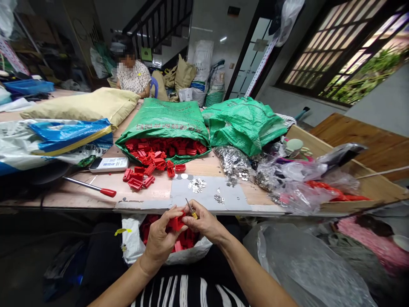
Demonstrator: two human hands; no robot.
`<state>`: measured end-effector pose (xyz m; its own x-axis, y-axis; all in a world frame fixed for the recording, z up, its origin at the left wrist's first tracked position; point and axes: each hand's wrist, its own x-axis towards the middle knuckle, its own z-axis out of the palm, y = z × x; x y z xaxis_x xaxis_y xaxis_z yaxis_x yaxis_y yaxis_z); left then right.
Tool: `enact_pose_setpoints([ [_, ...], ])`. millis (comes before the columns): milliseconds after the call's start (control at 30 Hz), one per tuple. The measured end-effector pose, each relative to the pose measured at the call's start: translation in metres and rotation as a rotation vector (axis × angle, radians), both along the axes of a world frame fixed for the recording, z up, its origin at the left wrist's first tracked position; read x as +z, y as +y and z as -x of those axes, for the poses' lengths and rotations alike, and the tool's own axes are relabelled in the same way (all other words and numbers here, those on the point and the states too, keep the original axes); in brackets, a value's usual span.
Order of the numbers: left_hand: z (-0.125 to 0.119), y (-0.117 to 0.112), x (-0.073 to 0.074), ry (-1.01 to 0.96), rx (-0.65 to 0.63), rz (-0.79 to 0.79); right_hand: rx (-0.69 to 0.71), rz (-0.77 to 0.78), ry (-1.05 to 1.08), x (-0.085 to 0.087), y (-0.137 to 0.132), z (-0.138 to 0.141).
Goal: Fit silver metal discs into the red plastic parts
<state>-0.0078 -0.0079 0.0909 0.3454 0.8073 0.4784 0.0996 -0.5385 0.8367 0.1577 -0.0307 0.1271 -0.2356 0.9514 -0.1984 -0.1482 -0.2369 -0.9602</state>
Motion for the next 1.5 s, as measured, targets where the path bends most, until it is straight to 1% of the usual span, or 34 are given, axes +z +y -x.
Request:
enact_pose_setpoints([
  [200,0.002,0.003,0.004,-0.006,-0.072,0.054,0.037,0.032,0.144,-0.008,-0.003,-0.003],
  [333,0.004,0.004,0.005,-0.023,-0.17,0.141,0.059,0.062,0.212,-0.013,-0.004,-0.006],
  [433,0.004,0.002,0.006,-0.108,-0.255,0.264,0.114,0.092,0.3,-0.013,-0.007,-0.007],
  [500,0.003,0.001,0.006,-0.191,-0.293,0.375,0.141,0.099,0.335,-0.013,-0.008,-0.007],
  [600,0.001,0.004,0.005,-0.279,-0.314,0.547,0.13,0.055,0.293,-0.015,-0.007,-0.008],
  [667,0.001,0.01,0.005,-0.274,-0.292,0.596,0.09,0.011,0.2,-0.016,-0.004,-0.011],
  [700,0.001,0.014,0.005,-0.245,-0.267,0.581,0.055,-0.007,0.138,-0.017,-0.002,-0.012],
  [800,0.001,0.029,0.006,-0.068,-0.162,0.425,-0.068,-0.06,-0.101,-0.017,0.004,-0.018],
  [867,0.001,0.037,0.005,0.041,-0.116,0.336,-0.135,-0.147,-0.288,-0.017,0.007,-0.023],
  [967,0.0,0.044,0.004,0.108,-0.076,0.292,-0.184,-0.299,-0.544,-0.015,0.01,-0.03],
  [1033,-0.001,0.045,0.002,0.12,-0.052,0.281,-0.243,-0.356,-0.679,-0.014,0.012,-0.037],
  [1133,-0.003,0.044,0.001,0.137,-0.034,0.268,-0.415,-0.363,-0.868,-0.012,0.016,-0.05],
  [1200,-0.004,0.043,0.0,0.15,-0.028,0.262,-0.483,-0.342,-0.982,-0.011,0.02,-0.057],
  [1267,-0.004,0.043,-0.001,0.16,-0.019,0.266,-0.477,-0.338,-1.076,-0.011,0.024,-0.063],
  [1333,-0.004,0.043,-0.003,0.169,-0.006,0.275,-0.441,-0.343,-1.155,-0.012,0.028,-0.065],
  [1500,-0.001,0.041,-0.009,0.198,0.0,0.283,-0.356,-0.332,-1.352,-0.017,0.04,-0.062],
])
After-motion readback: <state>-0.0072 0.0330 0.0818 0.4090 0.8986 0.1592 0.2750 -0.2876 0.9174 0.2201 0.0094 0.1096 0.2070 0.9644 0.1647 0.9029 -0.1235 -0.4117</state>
